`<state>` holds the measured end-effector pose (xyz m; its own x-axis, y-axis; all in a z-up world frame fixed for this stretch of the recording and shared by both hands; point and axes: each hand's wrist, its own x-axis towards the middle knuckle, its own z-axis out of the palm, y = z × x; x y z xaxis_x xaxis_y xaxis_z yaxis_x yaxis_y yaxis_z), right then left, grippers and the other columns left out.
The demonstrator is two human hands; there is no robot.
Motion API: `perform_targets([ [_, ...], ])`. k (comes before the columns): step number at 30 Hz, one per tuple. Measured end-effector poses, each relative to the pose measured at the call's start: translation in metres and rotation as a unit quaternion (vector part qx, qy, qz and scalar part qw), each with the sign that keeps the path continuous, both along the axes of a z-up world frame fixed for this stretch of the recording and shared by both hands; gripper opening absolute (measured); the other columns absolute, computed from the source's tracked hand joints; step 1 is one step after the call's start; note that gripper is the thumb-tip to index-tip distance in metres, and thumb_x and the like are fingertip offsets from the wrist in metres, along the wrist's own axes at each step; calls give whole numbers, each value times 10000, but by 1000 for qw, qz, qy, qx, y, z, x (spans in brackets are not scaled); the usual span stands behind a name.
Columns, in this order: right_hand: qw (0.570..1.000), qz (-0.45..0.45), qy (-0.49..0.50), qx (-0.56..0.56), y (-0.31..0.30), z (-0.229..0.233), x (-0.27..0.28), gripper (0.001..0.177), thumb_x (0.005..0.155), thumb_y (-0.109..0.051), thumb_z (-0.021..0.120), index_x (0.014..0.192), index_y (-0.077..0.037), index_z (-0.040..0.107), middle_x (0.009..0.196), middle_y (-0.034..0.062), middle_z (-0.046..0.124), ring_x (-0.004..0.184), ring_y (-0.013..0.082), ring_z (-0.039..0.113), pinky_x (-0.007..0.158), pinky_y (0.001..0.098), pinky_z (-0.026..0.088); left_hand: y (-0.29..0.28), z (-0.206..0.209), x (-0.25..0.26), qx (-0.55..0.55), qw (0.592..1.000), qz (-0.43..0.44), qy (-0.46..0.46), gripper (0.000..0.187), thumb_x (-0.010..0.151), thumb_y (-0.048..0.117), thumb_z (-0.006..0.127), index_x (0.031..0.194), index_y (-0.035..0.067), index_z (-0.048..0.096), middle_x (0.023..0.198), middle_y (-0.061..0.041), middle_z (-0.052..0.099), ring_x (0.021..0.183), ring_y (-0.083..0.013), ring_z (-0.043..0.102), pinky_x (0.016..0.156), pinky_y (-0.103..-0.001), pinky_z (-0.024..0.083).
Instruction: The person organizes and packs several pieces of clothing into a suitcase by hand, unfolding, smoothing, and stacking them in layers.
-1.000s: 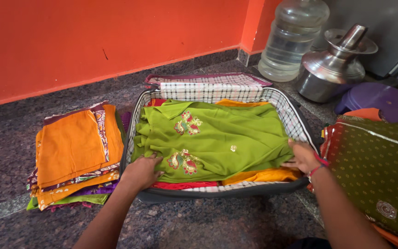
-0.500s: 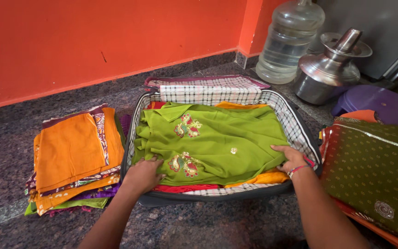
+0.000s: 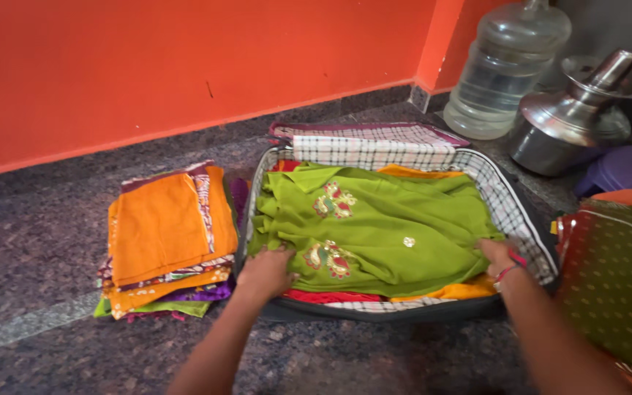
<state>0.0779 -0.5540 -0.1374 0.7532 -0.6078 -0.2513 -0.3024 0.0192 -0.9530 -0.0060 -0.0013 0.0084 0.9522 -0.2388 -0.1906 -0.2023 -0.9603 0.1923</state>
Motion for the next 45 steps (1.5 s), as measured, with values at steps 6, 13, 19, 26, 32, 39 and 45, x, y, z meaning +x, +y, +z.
perform_targets([
  [6, 834, 49, 139, -532, 76, 98, 35, 259, 852, -151, 705, 1062, 1, 713, 993, 284, 724, 917, 468, 702, 804, 537, 575, -1, 1, 8, -61, 991, 10, -121, 1193, 671, 383, 862, 1637, 170, 196, 1680, -170, 232, 1504, -419, 263, 1108, -698, 269],
  [13, 732, 190, -63, -652, 358, 190, -1, 209, 1082, -189, 460, 1215, -83, 582, 921, 233, 667, 713, 424, 703, 562, 541, 557, 4, -3, 50, -675, 677, 213, 203, 920, 898, 696, 415, 1581, 92, 287, 1577, -165, 418, 1385, -363, 506, 1114, -549, 469],
  [19, 613, 447, -106, -643, 477, 155, -68, 641, 904, -60, 524, 1523, -58, 355, 1019, 255, 641, 818, 434, 704, 665, 533, 578, 33, -33, 63, -837, 447, 197, 246, 807, 910, 688, 391, 1439, 98, 546, 1410, -133, 640, 1263, -279, 619, 1046, -430, 505],
  [26, 686, 407, -171, -579, 448, 170, -87, 776, 731, -48, 698, 1458, -13, 429, 1165, 210, 680, 990, 405, 687, 789, 513, 565, 27, -45, 83, -815, 459, 219, 277, 573, 958, 504, 624, 1291, 39, 627, 1100, -142, 716, 985, -268, 687, 906, -444, 555],
  [32, 655, 531, -232, -486, 427, 151, -92, 734, 741, -158, 807, 1395, 2, 516, 1200, 230, 684, 1064, 415, 668, 892, 485, 534, 36, -48, 78, -491, 845, 212, 15, 745, 832, 156, 727, 1446, -73, 373, 1079, -295, 676, 1011, -422, 674, 894, -505, 538],
  [39, 873, 428, -96, -213, 323, 98, -38, 549, 887, -422, 736, 1308, -74, 683, 1132, 111, 783, 1001, 215, 748, 891, 345, 589, 36, -42, 58, -293, 940, 94, -145, 831, 739, -65, 626, 1512, 203, 478, 1128, -338, 613, 1066, -495, 627, 954, -522, 508],
  [45, 927, 218, 187, -242, 271, 61, -36, 666, 852, -512, 772, 1307, -43, 645, 980, 191, 774, 851, 318, 753, 794, 412, 606, 32, -36, 50, -178, 964, 117, -158, 298, 908, 55, 635, 1205, 56, 655, 1264, -289, 606, 1109, -461, 670, 974, -523, 550],
])
